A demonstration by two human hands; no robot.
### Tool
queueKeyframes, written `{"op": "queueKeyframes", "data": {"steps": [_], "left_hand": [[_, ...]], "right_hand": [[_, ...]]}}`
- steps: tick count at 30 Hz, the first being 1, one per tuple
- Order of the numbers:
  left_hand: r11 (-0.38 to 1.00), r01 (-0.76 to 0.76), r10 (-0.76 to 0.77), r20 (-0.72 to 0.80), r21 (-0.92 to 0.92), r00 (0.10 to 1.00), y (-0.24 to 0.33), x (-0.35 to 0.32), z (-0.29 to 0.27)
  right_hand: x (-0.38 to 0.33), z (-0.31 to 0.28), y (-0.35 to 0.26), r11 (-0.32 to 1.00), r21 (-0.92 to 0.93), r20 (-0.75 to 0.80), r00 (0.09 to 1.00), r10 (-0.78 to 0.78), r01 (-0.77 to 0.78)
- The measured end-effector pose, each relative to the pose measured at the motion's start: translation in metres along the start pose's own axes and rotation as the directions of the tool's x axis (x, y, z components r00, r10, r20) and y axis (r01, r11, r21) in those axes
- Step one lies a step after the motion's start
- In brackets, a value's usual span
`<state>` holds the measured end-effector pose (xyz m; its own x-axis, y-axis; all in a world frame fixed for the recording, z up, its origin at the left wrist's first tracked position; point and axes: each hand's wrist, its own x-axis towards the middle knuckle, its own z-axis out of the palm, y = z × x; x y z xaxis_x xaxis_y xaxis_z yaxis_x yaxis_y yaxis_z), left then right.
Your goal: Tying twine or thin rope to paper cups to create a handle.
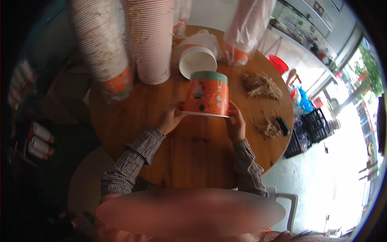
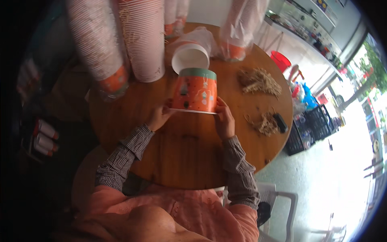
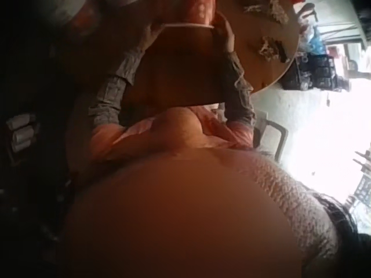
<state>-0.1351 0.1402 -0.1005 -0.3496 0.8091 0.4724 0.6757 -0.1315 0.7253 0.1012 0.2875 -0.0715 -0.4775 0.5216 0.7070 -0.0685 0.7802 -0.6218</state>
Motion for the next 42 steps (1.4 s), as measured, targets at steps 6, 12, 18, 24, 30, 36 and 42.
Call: {"op": "queueKeyframes", "data": {"steps": [6, 12, 18, 24, 30, 36, 42], "left_hand": [[0.993, -0.029, 0.032, 0.022, -0.111, 0.999, -0.055, -0.038, 0.011], [0.92, 0.234, -0.261, 0.046, 0.314, 0.964, -0.045, -0.046, -0.004], [0.998, 0.014, -0.006, -0.112, 0.065, 0.994, -0.04, -0.064, -0.003], [0.92, -0.384, 0.385, 0.001, -0.073, 0.923, 0.066, -0.084, 0.005], [0.934, -0.287, 0.322, 0.152, -0.214, 0.935, 0.107, -0.065, 0.083], [0.596, 0.308, -0.241, 0.201, -0.742, 0.95, 0.069, -0.033, 0.103], [0.321, 0.562, -0.305, 0.479, -0.762, 0.823, 0.079, -0.031, 0.086]], "right_hand": [[-0.043, 0.005, 0.019, 0.996, -0.084, 0.171, 0.985, -0.019, 0.033], [-0.048, -0.03, -0.004, 0.839, -0.43, -0.068, 0.939, 0.338, -0.333], [-0.033, -0.07, 0.051, 0.584, -0.675, -0.328, 0.893, 0.309, -0.45], [-0.029, -0.076, 0.087, 0.375, -0.813, -0.274, 0.861, 0.428, -0.445], [-0.056, -0.036, 0.087, 0.75, -0.633, -0.113, 0.981, 0.157, -0.193], [-0.053, 0.008, -0.04, 0.898, -0.37, 0.095, 0.951, 0.293, -0.24], [-0.061, 0.006, -0.049, 0.953, -0.252, 0.179, 0.959, 0.218, -0.17]]}}
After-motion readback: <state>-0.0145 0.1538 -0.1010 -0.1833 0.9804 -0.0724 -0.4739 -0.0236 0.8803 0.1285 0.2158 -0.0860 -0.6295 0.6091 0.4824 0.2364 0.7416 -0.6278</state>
